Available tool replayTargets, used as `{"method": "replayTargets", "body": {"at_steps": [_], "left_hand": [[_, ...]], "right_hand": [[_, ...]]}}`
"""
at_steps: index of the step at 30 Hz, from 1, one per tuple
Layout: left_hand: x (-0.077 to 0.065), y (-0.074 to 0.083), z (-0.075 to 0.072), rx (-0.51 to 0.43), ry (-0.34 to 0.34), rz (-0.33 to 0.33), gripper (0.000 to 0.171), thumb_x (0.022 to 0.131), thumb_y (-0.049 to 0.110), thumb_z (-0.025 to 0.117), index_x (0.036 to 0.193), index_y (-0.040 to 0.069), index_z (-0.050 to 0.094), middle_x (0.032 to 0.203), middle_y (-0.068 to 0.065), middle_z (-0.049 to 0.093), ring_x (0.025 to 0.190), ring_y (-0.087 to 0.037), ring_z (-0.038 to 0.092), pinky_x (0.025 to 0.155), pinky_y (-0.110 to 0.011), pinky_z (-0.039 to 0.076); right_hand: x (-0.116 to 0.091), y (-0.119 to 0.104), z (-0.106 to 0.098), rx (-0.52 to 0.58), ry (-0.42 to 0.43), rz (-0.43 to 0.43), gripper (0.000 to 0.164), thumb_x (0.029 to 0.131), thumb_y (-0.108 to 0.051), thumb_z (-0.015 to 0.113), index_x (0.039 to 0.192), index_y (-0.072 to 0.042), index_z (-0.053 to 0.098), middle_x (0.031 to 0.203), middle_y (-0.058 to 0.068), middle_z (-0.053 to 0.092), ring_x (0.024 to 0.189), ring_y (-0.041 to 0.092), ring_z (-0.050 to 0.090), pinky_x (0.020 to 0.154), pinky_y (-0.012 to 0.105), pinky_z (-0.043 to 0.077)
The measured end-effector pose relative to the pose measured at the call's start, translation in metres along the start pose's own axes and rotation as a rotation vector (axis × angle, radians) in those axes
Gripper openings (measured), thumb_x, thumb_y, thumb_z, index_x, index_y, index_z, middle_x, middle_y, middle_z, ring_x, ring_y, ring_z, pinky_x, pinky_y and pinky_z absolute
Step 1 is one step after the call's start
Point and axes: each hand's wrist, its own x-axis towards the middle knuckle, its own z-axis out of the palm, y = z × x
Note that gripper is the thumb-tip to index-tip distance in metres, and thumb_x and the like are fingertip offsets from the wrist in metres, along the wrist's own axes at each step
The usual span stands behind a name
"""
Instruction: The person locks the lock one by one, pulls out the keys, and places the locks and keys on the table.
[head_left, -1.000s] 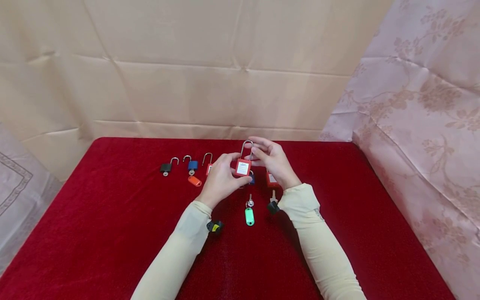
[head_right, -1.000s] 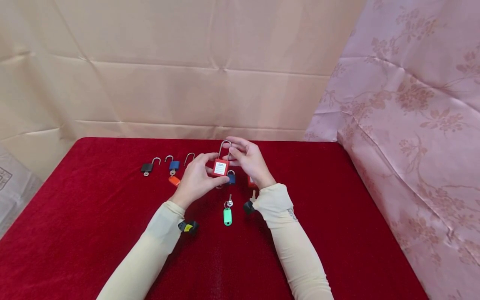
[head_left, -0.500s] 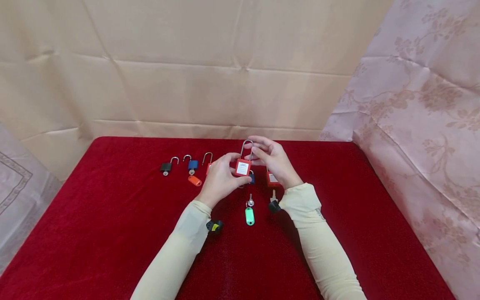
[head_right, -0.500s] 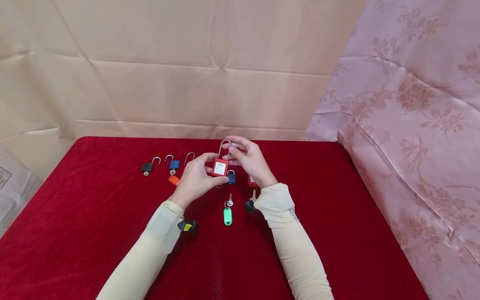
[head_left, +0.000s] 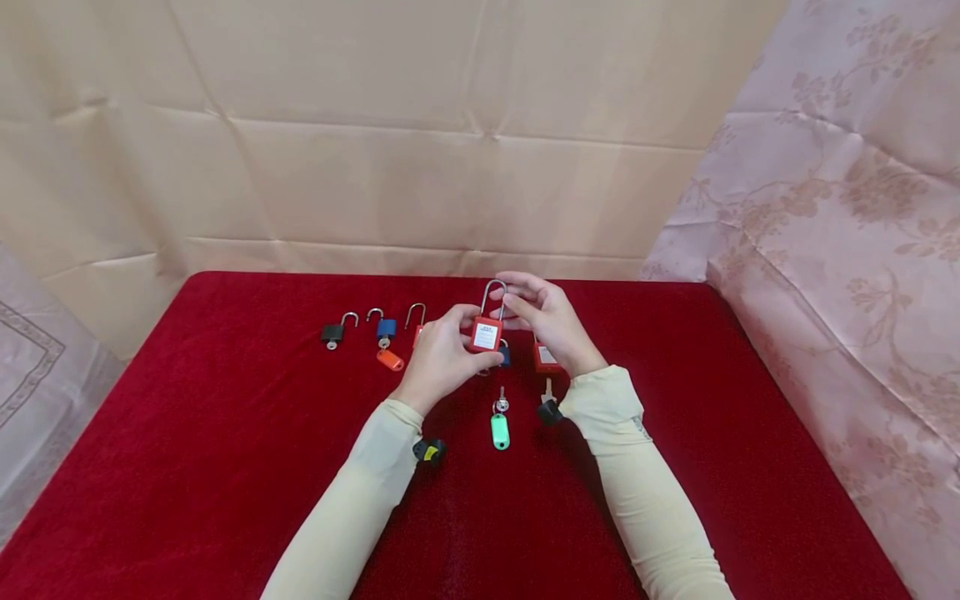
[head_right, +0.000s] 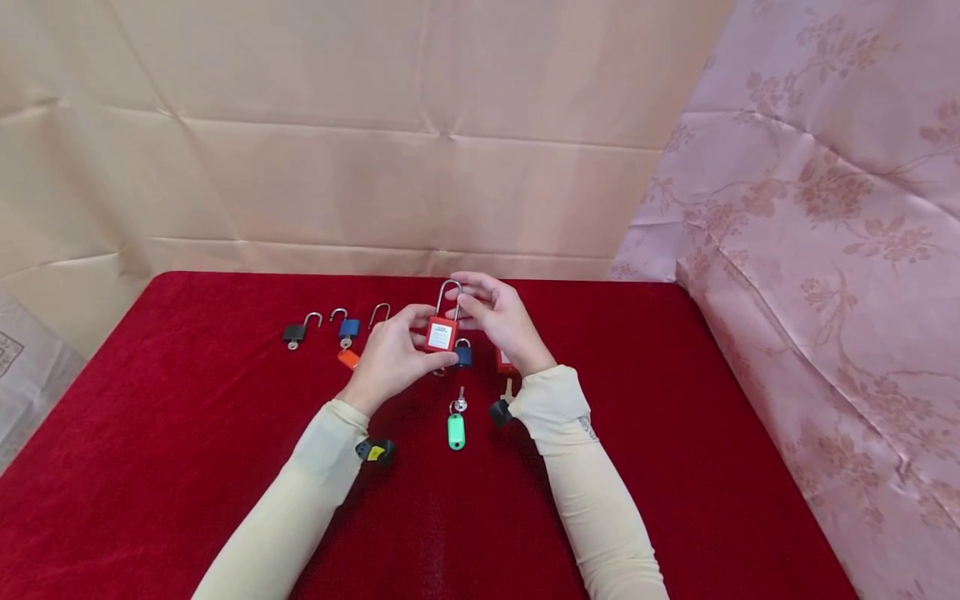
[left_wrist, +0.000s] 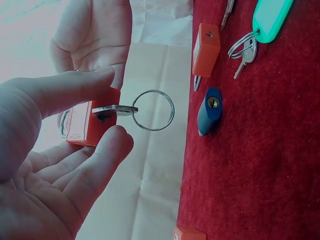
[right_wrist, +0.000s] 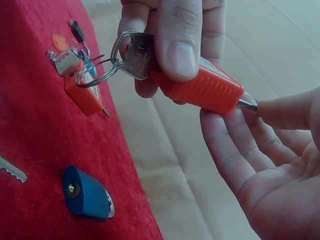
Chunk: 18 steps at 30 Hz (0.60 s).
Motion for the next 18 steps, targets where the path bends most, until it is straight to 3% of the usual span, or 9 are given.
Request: {"method": "replayTargets", "body": {"at_steps": [18], "left_hand": [[0.0006, -0.0009, -0.0011, -0.01, -0.004, -0.04, 0.064, 0.067, 0.026, 0.084, 0.122, 0.007, 0.055, 0.107, -0.005, 0.066, 0.08, -0.009, 0.066, 0.071, -0.025, 0.053]], "right_hand": [[0.0005, 0.0041, -0.0012, -0.043, -0.006, 0.025, 0.036, 0.092, -0.011, 0.06, 0.127, -0.008, 0.058, 0.117, 0.028, 0.056, 0.091, 0.028, 0.059, 0.081, 0.045, 0.052]]}}
